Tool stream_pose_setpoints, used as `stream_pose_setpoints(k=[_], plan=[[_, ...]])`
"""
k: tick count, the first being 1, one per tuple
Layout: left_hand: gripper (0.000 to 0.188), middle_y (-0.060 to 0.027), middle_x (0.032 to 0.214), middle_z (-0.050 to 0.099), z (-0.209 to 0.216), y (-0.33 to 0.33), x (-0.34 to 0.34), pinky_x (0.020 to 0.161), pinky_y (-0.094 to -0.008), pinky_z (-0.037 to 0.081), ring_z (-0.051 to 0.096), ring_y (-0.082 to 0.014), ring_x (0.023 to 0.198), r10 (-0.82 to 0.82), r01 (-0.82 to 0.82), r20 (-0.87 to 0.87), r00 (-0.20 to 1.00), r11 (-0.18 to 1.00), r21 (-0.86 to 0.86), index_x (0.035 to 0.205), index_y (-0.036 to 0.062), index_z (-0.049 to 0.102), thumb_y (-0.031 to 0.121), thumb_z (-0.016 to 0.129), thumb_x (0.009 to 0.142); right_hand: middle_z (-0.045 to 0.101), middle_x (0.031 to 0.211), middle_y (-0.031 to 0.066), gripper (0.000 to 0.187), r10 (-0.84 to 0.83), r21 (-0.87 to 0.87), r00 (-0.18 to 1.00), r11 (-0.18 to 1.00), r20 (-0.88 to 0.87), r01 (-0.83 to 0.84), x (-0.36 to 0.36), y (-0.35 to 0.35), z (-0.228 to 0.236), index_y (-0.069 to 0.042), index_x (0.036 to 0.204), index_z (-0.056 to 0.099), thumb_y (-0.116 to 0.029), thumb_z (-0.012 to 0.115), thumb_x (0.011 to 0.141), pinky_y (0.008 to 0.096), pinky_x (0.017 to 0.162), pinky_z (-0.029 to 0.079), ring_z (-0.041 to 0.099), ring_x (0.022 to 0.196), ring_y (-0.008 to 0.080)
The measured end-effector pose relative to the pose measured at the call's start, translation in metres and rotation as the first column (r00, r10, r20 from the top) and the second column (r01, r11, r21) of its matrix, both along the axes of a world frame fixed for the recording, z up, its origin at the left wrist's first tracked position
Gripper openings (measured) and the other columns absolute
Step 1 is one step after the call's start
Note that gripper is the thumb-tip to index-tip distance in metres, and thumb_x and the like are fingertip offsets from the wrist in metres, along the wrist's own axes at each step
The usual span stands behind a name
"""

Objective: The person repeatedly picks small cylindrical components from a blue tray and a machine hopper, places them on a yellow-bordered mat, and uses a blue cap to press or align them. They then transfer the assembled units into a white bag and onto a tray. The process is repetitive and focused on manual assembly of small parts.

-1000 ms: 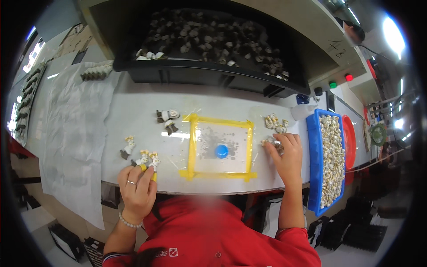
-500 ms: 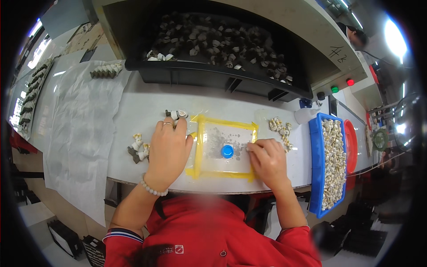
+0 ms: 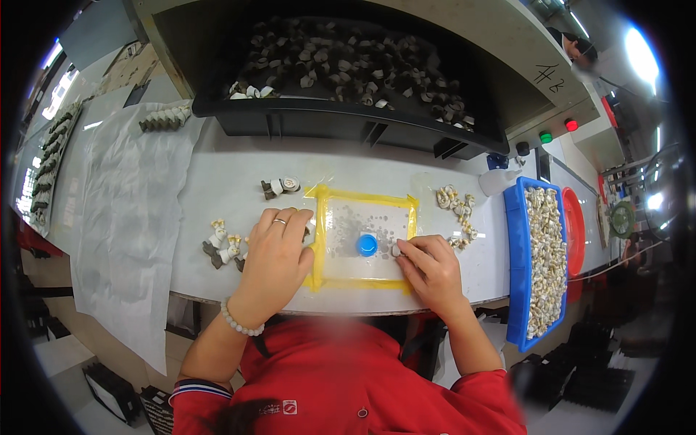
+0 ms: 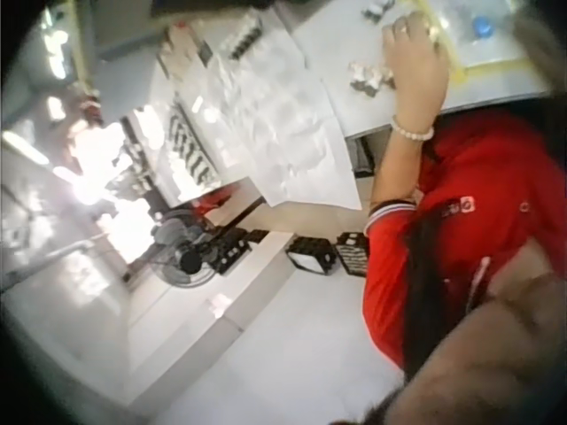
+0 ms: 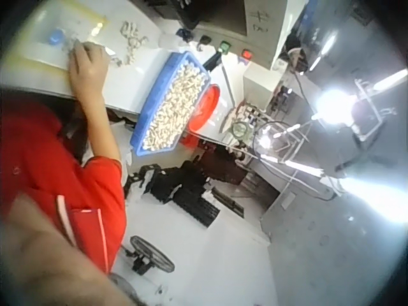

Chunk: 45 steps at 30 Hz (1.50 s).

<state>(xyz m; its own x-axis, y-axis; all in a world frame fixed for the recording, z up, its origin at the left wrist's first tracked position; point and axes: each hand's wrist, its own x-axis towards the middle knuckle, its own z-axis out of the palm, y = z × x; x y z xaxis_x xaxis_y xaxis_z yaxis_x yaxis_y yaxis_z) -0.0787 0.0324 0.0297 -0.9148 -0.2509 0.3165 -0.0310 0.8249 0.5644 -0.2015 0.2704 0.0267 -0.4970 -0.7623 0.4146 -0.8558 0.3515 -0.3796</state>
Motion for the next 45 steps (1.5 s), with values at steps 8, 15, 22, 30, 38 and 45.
stream_pose_setpoints(k=[8,15,22,30,38,45], plan=[[0.032,-0.0141,0.099,0.058,0.009,0.004,0.003,0.071,-0.0339,0.051,0.06,-0.0287,0.088,-0.001,0.023,-0.069,0.998,0.947,0.321,0.103,-0.0037,0.06,-0.007,0.059,0.072,0.061,0.085,0.0078,0.028,0.104,0.06,0.993,0.992,0.059,-0.107,-0.006,-0.033,0.027,-0.005,0.095,0.068,-0.003,0.072,0.068,0.0351,0.067,0.048,0.059,0.076,0.0247],[0.041,-0.009,0.109,0.055,-0.007,0.023,0.019,0.084,-0.0269,0.054,0.059,-0.0157,0.1,-0.031,0.117,-0.113,0.993,0.303,0.946,0.114,-0.0069,0.059,-0.018,0.056,0.075,0.061,0.085,0.005,0.027,0.196,0.172,0.981,0.966,-0.005,-0.192,-0.008,-0.047,0.024,-0.007,0.095,0.069,-0.003,0.071,0.068,0.0353,0.071,0.047,0.059,0.079,0.0233],[0.036,-0.0084,0.112,0.055,-0.022,0.042,0.022,0.088,-0.0269,0.053,0.06,-0.0175,0.105,-0.006,0.168,-0.168,0.986,0.078,0.983,0.115,-0.0084,0.058,-0.016,0.059,0.079,0.062,0.087,0.0075,0.028,0.144,0.116,0.978,0.98,0.153,-0.162,-0.007,-0.047,0.03,-0.004,0.097,0.07,-0.001,0.07,0.069,0.0327,0.072,0.047,0.06,0.081,0.0228],[0.032,-0.0139,0.113,0.057,-0.021,0.04,0.025,0.092,-0.0349,0.055,0.063,-0.0259,0.105,-0.028,0.104,-0.102,0.994,0.108,0.989,0.11,-0.0095,0.059,-0.018,0.061,0.079,0.064,0.096,0.0115,0.026,0.037,-0.038,0.78,0.999,0.624,-0.017,0.009,-0.038,0.029,0.002,0.103,0.069,0.001,0.067,0.077,0.0284,0.078,0.046,0.059,0.087,0.019],[0.03,-0.0118,0.114,0.061,-0.029,0.04,0.027,0.085,-0.0272,0.055,0.065,-0.0188,0.099,0.008,0.169,-0.17,0.985,0.096,0.981,0.11,-0.0073,0.062,-0.013,0.062,0.081,0.064,0.095,0.0108,0.026,0.169,-0.13,0.757,0.985,0.631,-0.111,0.018,-0.042,0.025,0.003,0.106,0.068,-0.001,0.069,0.079,0.0283,0.075,0.046,0.059,0.085,0.0179],[0.028,-0.015,0.11,0.062,-0.034,0.041,0.029,0.089,-0.0327,0.055,0.064,-0.0236,0.1,-0.03,0.177,-0.175,0.984,0.254,0.951,0.107,-0.007,0.063,-0.015,0.063,0.08,0.065,0.089,0.0094,0.031,0.167,-0.084,0.766,0.985,0.621,-0.148,0.019,-0.038,0.022,-0.001,0.108,0.07,0.002,0.071,0.078,0.0248,0.064,0.046,0.06,0.078,0.0153]])
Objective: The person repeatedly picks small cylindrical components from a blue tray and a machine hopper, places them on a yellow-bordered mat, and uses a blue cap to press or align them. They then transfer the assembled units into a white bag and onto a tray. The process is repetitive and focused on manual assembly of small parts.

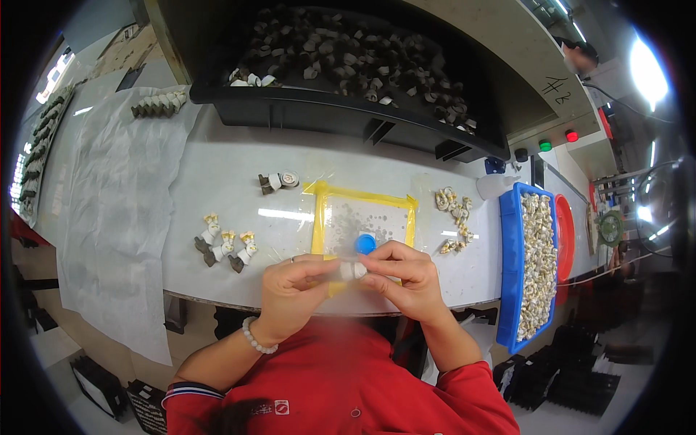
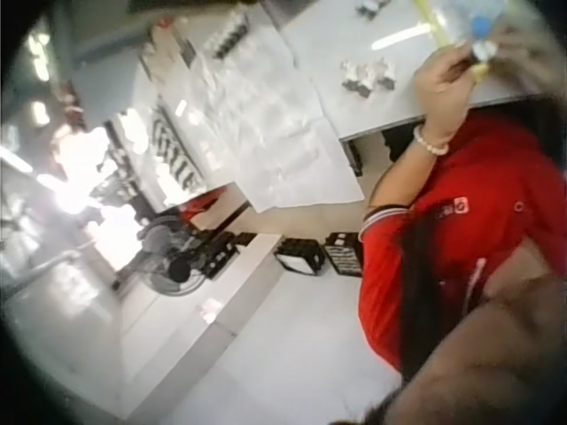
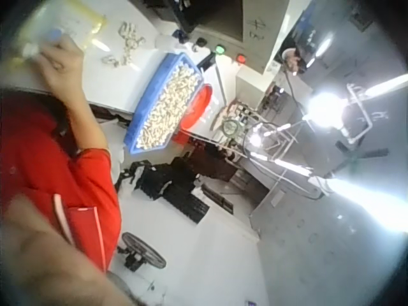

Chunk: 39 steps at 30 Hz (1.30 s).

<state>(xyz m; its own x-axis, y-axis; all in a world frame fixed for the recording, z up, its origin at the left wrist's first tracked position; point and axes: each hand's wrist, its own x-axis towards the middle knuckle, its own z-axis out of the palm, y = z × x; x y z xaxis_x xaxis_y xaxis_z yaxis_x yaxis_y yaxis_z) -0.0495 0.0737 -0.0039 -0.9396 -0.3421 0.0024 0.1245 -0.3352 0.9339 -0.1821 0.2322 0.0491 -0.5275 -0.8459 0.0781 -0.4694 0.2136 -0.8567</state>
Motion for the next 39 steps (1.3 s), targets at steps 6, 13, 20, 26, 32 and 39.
stream_pose_setpoints(k=[6,13,20,26,32,39], plan=[[0.031,-0.0133,0.103,0.066,0.002,0.001,0.002,0.078,-0.0278,0.054,0.066,-0.0188,0.09,0.061,-0.064,-0.022,0.998,0.974,-0.218,0.103,-0.0036,0.067,-0.015,0.064,0.075,0.065,0.089,0.0096,0.029,0.01,0.03,0.999,0.999,0.04,-0.011,0.002,0.0,0.008,-0.001,0.106,0.071,0.003,0.071,0.077,0.0256,0.064,0.046,0.06,0.078,0.0159],[0.033,-0.0089,0.094,0.069,0.007,0.0,0.003,0.065,-0.0244,0.053,0.066,-0.0147,0.075,0.04,-0.063,-0.065,0.997,0.912,-0.405,0.1,0.0033,0.071,-0.011,0.063,0.072,0.066,0.091,0.0103,0.03,0.045,0.011,0.995,0.999,0.085,-0.046,0.002,0.007,0.001,-0.001,0.107,0.07,0.004,0.068,0.078,0.027,0.069,0.047,0.061,0.082,0.0185],[0.033,-0.014,0.102,0.063,0.005,0.001,-0.003,0.082,-0.0265,0.053,0.064,-0.0181,0.094,-0.047,0.052,0.029,0.998,0.973,-0.224,0.103,-0.0042,0.064,-0.017,0.063,0.073,0.062,0.1,0.0077,0.029,0.026,0.023,0.99,0.999,0.137,-0.03,0.001,0.011,-0.001,-0.006,0.112,0.066,-0.01,0.066,0.084,0.0314,0.078,0.049,0.061,0.089,0.0219],[0.028,-0.0132,0.097,0.061,0.015,-0.004,0.006,0.077,-0.0313,0.053,0.063,-0.0226,0.091,-0.117,0.125,0.044,0.992,0.896,-0.426,0.098,-0.0018,0.064,-0.014,0.066,0.072,0.066,0.095,0.012,0.025,-0.007,0.05,0.984,0.999,-0.179,0.016,-0.001,0.024,0.006,0.0,0.101,0.069,0.002,0.068,0.076,0.031,0.072,0.05,0.064,0.086,0.0235],[0.035,-0.0103,0.096,0.059,0.01,-0.027,0.043,0.069,-0.0374,0.045,0.054,-0.0265,0.08,0.027,-0.291,-0.294,0.955,0.255,-0.922,0.097,0.0039,0.066,-0.005,0.072,0.064,0.062,0.08,0.0114,0.017,-0.411,0.047,0.736,0.857,-0.538,0.512,-0.03,0.081,0.002,0.003,0.094,0.067,0.002,0.069,0.077,0.0296,0.064,0.048,0.061,0.07,0.0203],[0.037,-0.0171,0.107,0.055,0.008,-0.039,0.058,0.081,-0.0425,0.044,0.051,-0.0339,0.095,0.334,-0.284,-0.264,0.905,0.013,-0.959,0.097,0.0046,0.064,-0.003,0.07,0.06,0.061,0.083,0.0142,0.017,-0.462,0.052,0.751,0.836,-0.472,0.547,-0.022,0.082,-0.019,0.003,0.096,0.066,0.002,0.065,0.08,0.0328,0.065,0.048,0.059,0.07,0.0255]])
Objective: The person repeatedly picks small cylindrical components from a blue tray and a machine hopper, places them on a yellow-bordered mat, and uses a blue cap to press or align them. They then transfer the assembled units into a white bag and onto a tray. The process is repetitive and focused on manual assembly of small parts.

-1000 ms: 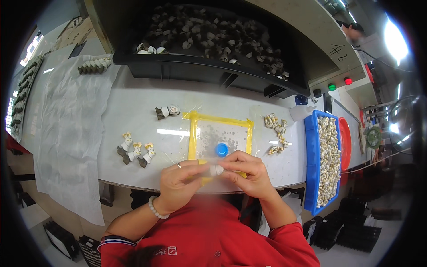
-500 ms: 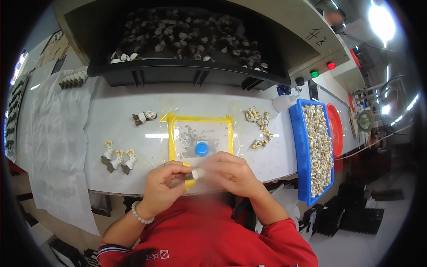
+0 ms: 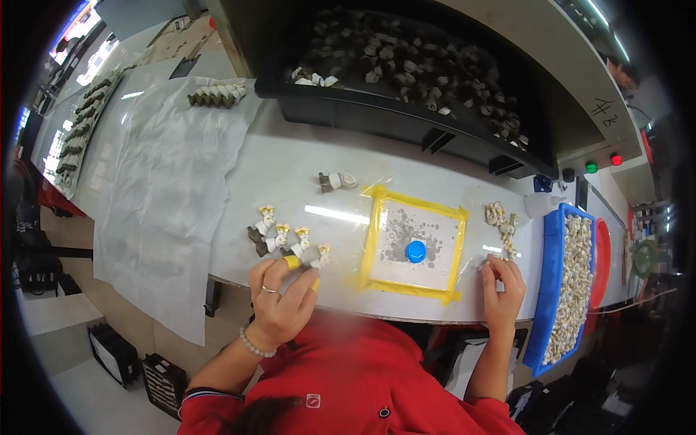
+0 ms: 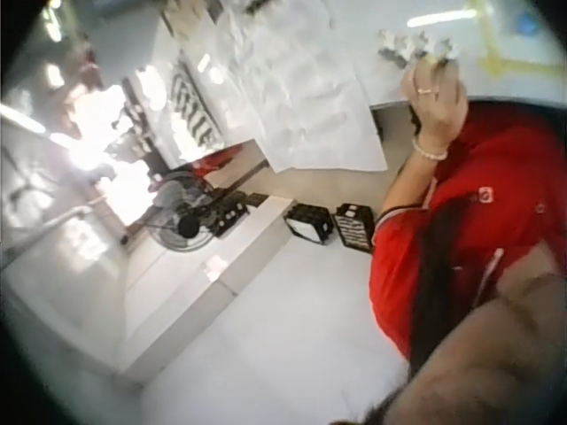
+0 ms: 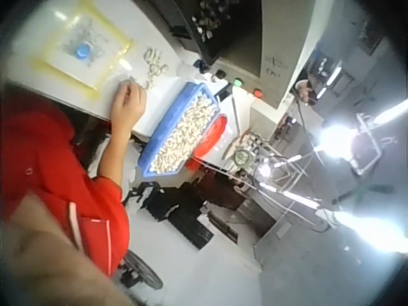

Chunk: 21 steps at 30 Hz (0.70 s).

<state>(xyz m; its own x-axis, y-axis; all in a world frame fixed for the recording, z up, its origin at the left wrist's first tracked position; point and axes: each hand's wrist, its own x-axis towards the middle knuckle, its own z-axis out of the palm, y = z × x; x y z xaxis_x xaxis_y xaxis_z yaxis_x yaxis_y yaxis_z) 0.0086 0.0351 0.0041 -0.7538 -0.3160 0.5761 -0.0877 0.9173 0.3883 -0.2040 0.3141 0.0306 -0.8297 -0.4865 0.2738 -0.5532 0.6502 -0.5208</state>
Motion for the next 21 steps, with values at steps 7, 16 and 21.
stream_pose_setpoints(k=[7,16,21], plan=[[0.043,-0.0228,0.121,0.047,0.007,-0.016,0.004,0.094,-0.0466,0.039,0.047,-0.039,0.109,0.16,-0.15,-0.039,0.986,0.971,0.186,0.106,0.0027,0.06,0.001,0.068,0.064,0.06,0.083,0.0147,0.02,0.005,-0.069,0.998,0.998,-0.063,-0.009,0.008,0.005,-0.017,0.003,0.1,0.065,0.004,0.061,0.081,0.0325,0.065,0.046,0.059,0.073,0.0267],[0.043,-0.0204,0.125,0.049,0.017,-0.044,0.003,0.094,-0.043,0.04,0.047,-0.0368,0.113,0.202,-0.216,0.149,0.968,0.973,0.083,0.108,0.0022,0.058,-0.001,0.068,0.067,0.059,0.084,0.0133,0.022,-0.018,-0.068,1.0,0.998,-0.016,0.017,0.009,0.008,-0.02,0.002,0.102,0.065,0.004,0.06,0.081,0.0314,0.063,0.045,0.057,0.072,0.0254],[0.039,-0.0178,0.114,0.055,0.006,-0.054,-0.004,0.092,-0.0413,0.042,0.051,-0.0354,0.107,0.137,-0.152,0.119,0.983,0.98,0.126,0.104,0.0018,0.057,-0.001,0.069,0.067,0.058,0.084,0.0124,0.023,-0.007,-0.088,1.0,0.996,0.005,0.007,0.007,0.008,-0.021,0.002,0.102,0.066,0.004,0.06,0.08,0.0309,0.063,0.045,0.057,0.072,0.0245]])
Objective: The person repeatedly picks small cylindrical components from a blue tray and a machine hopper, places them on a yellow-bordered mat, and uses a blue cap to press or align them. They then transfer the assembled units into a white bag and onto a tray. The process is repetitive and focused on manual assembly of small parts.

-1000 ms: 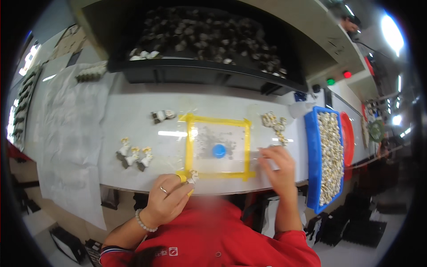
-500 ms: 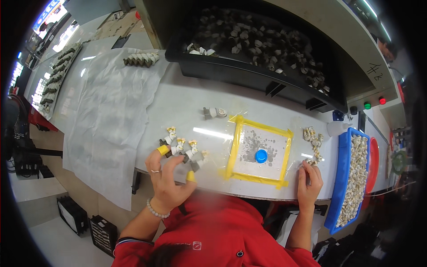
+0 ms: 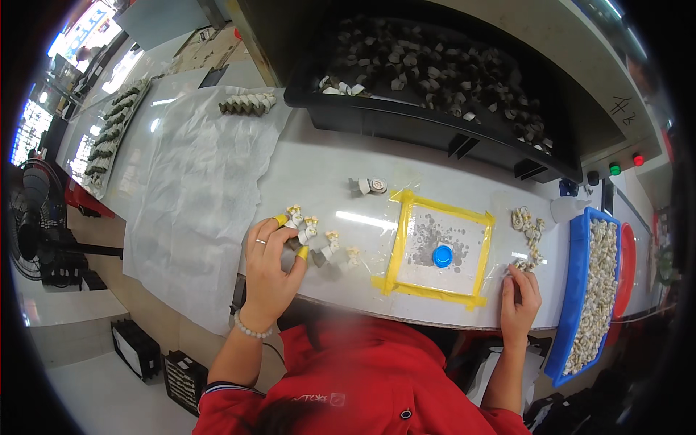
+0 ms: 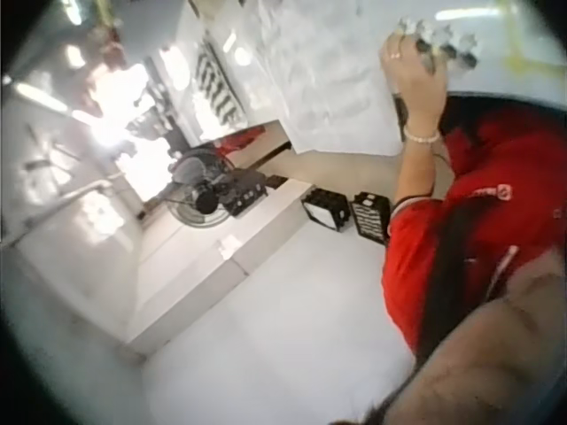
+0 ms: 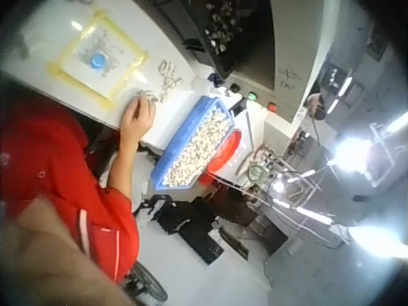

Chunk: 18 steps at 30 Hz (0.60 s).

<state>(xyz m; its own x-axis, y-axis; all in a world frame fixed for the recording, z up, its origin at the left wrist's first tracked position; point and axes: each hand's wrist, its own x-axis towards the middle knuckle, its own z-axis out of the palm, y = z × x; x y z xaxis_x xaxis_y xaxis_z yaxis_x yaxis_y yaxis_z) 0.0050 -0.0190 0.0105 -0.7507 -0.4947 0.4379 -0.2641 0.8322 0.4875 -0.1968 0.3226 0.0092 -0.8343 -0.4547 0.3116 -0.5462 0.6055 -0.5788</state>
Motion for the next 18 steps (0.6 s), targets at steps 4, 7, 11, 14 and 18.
stream_pose_setpoints(k=[4,7,11,14,18], plan=[[0.036,-0.0173,0.104,0.058,0.003,-0.001,-0.007,0.089,-0.0439,0.042,0.053,-0.0367,0.102,0.012,-0.009,-0.043,0.999,0.997,0.076,0.099,0.0018,0.057,0.0,0.069,0.066,0.057,0.083,0.0117,0.023,0.0,-0.012,1.0,1.0,0.012,0.0,0.0,-0.002,0.002,0.002,0.102,0.066,0.005,0.061,0.08,0.0302,0.063,0.044,0.056,0.071,0.0231],[0.034,-0.0162,0.101,0.059,0.005,-0.004,-0.008,0.087,-0.0423,0.043,0.054,-0.0352,0.101,0.003,0.001,-0.041,0.999,0.995,0.1,0.097,0.0023,0.058,-0.001,0.069,0.066,0.057,0.082,0.0106,0.022,0.008,-0.007,1.0,1.0,0.01,-0.008,-0.001,-0.001,0.001,0.003,0.102,0.066,0.004,0.06,0.081,0.0286,0.062,0.043,0.055,0.07,0.0203],[0.031,-0.0143,0.098,0.06,0.006,-0.006,-0.009,0.084,-0.0394,0.045,0.055,-0.0327,0.098,-0.009,0.015,-0.039,0.999,0.989,0.145,0.095,0.0032,0.06,-0.001,0.07,0.066,0.056,0.082,0.0102,0.022,0.002,0.002,1.0,1.0,0.017,-0.002,-0.001,-0.002,0.002,0.002,0.102,0.066,0.004,0.061,0.081,0.0283,0.061,0.042,0.054,0.069,0.0198],[0.029,-0.013,0.098,0.06,0.009,-0.006,-0.01,0.084,-0.0385,0.046,0.055,-0.0316,0.098,-0.068,0.073,-0.032,0.997,0.968,0.239,0.094,0.0034,0.061,-0.001,0.07,0.066,0.056,0.081,0.0106,0.023,-0.008,-0.008,1.0,1.0,0.019,0.008,-0.001,-0.003,0.001,0.001,0.101,0.066,0.005,0.061,0.079,0.0293,0.06,0.042,0.054,0.069,0.0215],[0.03,-0.0121,0.097,0.061,0.014,-0.008,-0.008,0.083,-0.0381,0.046,0.055,-0.0311,0.098,-0.137,0.137,-0.016,0.99,0.96,0.243,0.094,0.0029,0.061,-0.002,0.07,0.066,0.056,0.08,0.0105,0.023,-0.012,-0.016,1.0,1.0,0.025,0.012,-0.001,-0.004,0.002,0.001,0.101,0.066,0.004,0.061,0.079,0.0291,0.06,0.042,0.054,0.069,0.0212]])
